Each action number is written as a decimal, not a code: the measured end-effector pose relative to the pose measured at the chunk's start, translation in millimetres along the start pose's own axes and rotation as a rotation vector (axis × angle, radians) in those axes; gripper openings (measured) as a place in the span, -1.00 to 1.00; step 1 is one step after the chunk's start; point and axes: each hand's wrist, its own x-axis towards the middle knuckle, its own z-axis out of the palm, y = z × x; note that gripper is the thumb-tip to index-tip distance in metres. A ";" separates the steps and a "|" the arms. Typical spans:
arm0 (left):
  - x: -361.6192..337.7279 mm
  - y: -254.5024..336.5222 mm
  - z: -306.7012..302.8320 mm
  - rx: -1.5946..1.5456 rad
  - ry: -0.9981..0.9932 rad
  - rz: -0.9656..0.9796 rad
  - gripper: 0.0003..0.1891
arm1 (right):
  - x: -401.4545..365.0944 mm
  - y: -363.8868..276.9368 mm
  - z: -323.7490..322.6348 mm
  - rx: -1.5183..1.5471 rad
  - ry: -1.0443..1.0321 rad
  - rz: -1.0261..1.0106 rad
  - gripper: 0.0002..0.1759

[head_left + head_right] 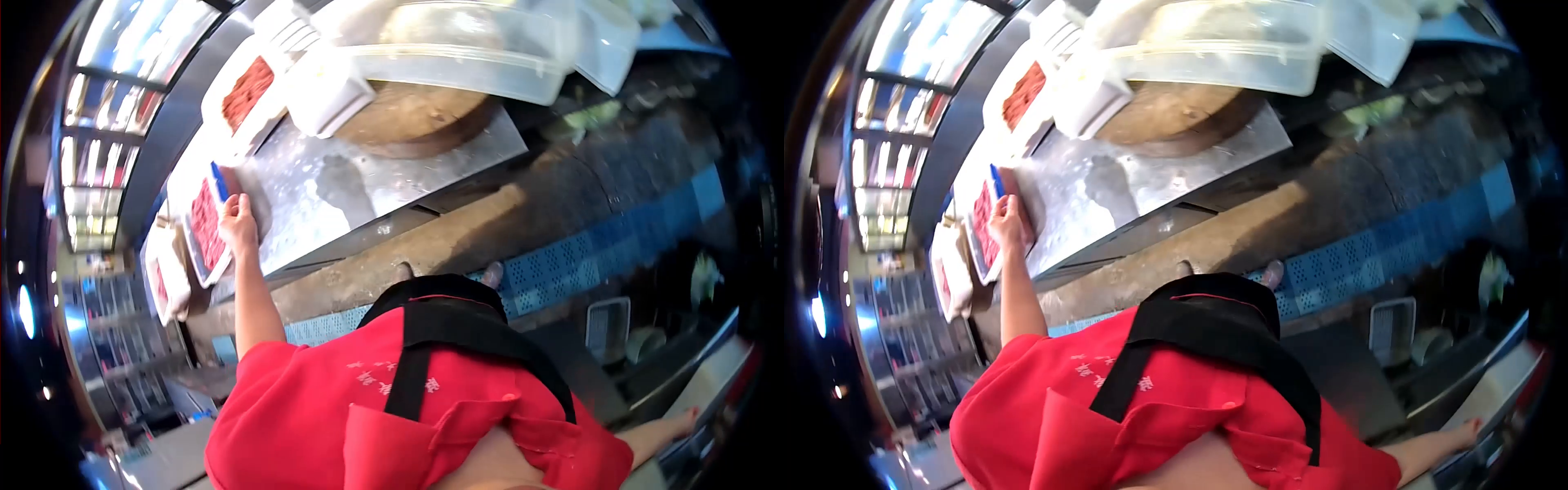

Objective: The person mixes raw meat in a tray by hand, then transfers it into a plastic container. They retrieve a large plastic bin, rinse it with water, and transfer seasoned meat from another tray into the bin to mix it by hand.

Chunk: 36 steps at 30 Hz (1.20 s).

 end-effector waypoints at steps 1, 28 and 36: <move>-6.1 -15.4 -0.6 0.008 0.013 -0.034 -0.60 | 0.8 15.7 -2.8 0.007 0.107 0.009 -0.61; 44.8 -249.3 -56.3 -1.078 -0.054 -1.257 -0.55 | -942.3 66.1 -53.8 -0.399 -1.725 -0.580 -0.76; 117.5 -385.4 -53.0 -0.777 -0.007 -1.170 -0.82 | -942.7 102.4 14.1 -0.656 -1.240 0.605 -0.42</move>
